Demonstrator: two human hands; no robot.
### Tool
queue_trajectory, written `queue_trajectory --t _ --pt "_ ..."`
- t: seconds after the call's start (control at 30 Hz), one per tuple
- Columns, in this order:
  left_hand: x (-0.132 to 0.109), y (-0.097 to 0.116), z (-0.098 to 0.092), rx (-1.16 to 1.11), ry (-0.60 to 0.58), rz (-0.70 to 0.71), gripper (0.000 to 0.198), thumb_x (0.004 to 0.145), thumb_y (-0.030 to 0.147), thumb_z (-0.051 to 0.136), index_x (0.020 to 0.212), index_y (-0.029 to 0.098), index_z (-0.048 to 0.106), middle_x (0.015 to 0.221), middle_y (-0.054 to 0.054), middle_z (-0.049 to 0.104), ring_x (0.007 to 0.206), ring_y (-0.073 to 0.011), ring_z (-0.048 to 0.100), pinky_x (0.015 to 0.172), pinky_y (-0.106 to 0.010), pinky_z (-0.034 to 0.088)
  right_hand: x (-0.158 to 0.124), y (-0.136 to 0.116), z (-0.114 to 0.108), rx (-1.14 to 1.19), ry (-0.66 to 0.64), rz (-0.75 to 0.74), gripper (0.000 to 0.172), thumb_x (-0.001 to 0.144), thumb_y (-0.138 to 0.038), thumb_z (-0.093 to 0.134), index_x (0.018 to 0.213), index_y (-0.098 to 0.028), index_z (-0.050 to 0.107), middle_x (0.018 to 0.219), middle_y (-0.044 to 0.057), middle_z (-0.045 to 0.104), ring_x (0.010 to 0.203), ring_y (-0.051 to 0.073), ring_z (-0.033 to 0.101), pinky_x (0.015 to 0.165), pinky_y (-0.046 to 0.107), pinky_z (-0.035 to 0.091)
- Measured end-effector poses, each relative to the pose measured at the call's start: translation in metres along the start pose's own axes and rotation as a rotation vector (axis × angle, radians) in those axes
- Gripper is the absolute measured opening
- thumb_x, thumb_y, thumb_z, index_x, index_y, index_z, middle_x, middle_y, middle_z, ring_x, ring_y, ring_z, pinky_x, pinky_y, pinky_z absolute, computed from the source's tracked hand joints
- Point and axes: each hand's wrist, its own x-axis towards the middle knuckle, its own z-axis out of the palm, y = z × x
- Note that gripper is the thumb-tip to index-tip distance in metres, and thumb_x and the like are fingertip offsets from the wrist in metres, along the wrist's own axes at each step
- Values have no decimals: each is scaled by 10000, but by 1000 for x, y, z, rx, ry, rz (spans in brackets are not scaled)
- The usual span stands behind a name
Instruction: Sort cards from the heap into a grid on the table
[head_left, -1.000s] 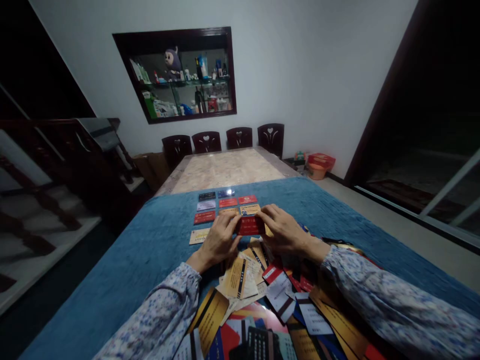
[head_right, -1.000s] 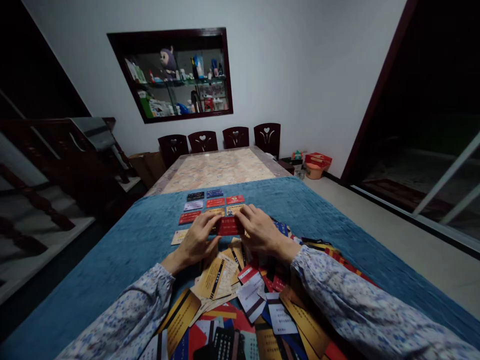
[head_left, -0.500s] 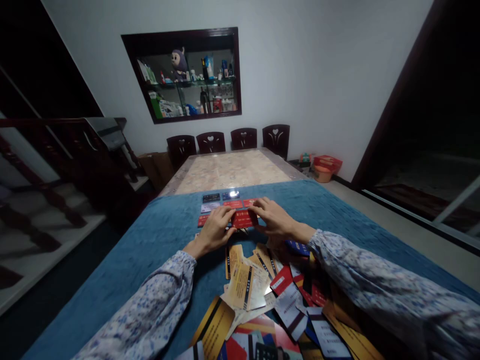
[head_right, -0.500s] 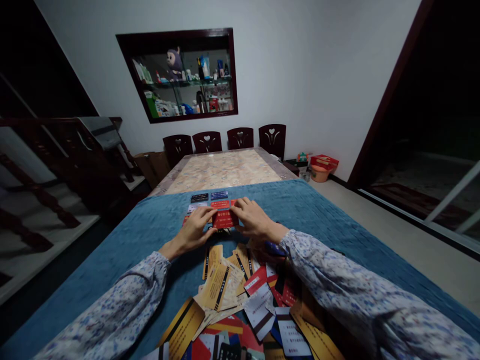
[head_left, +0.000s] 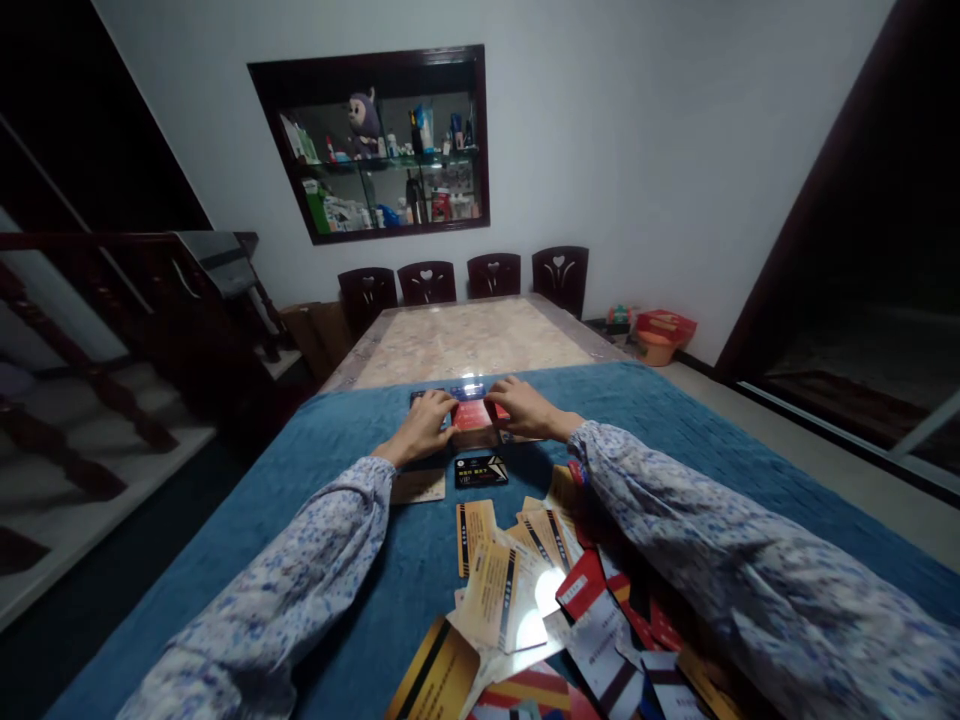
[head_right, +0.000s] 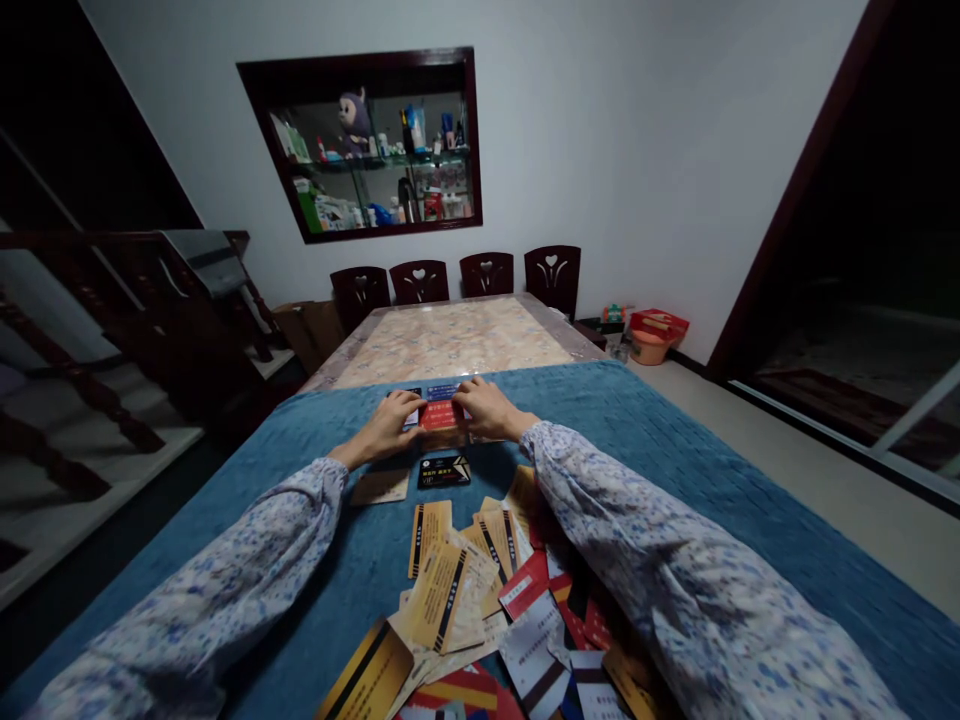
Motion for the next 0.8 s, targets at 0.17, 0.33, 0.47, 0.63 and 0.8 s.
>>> queue_trajectory --t 0.17,0.33,0.47,0.63,0.8 --pt "15 -13 7 24 -79 -59 325 850 275 645 1157 168 654 1246 -130 592 1207 -312 463 996 -457 387 23 10 13 -4 -59 37 248 850 -284 680 1075 -182 694 1198 123 624 1107 279 492 842 326 400" --pt "27 -20 15 26 -165 -113 365 833 282 656 1184 182 648 1251 -119 592 1238 -320 428 1030 -470 343 38 19 27 -14 -103 57 295 833 -311 691 1101 -189 698 1227 115 632 1116 285 508 865 325 414" --pt "37 -24 23 33 -193 -130 371 819 280 662 1176 180 651 1250 -126 594 1247 -330 419 1024 -478 343 45 24 34 -20 -134 82 290 829 -332 682 1086 -198 703 1238 110 636 1134 302 510 839 327 427" --pt "45 -29 31 51 -220 -128 298 804 279 673 1088 191 672 1217 -125 614 1239 -340 420 1001 -487 352 49 27 37 -19 -164 101 287 828 -341 667 1080 -212 707 1233 107 649 1138 312 521 829 345 434" --pt "48 -34 37 59 -246 -106 229 800 289 678 1006 189 679 1171 -120 628 1209 -337 425 984 -486 358 51 27 39 -13 -194 114 273 815 -340 668 1060 -231 718 1214 92 667 1139 319 531 837 359 440"
